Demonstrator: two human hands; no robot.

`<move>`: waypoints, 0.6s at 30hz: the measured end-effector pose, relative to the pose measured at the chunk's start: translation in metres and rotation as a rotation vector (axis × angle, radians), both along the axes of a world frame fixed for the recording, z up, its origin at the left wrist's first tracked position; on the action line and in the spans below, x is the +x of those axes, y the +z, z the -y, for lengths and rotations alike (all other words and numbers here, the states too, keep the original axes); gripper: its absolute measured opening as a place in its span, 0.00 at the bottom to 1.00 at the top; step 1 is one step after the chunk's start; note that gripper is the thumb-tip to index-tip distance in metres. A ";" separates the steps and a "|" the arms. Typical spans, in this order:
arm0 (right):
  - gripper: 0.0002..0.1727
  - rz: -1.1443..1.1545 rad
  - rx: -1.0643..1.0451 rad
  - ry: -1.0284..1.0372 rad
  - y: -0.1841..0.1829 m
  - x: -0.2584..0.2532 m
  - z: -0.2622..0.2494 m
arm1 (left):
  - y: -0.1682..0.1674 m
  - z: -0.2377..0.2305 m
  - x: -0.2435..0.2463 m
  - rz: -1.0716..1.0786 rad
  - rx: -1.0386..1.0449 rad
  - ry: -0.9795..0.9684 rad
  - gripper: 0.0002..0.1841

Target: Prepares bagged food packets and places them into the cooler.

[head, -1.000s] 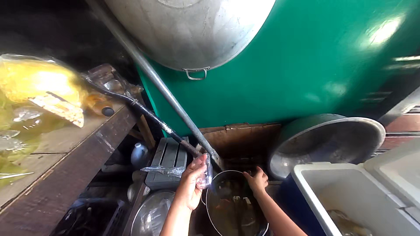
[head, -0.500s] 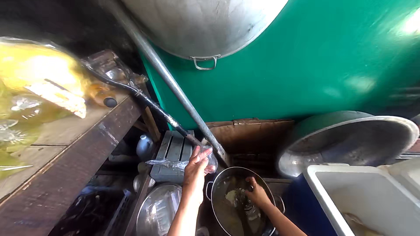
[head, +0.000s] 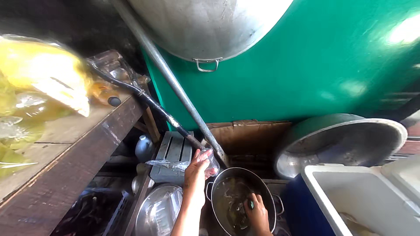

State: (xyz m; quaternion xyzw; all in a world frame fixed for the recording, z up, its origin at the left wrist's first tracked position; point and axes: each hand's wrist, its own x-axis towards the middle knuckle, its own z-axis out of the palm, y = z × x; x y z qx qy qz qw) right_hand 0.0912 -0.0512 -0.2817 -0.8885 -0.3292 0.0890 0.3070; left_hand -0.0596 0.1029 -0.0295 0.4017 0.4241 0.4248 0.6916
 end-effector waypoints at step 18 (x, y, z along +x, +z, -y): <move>0.17 -0.321 0.016 -0.311 -0.032 0.012 -0.057 | -0.004 0.001 0.006 -0.046 0.038 -0.021 0.15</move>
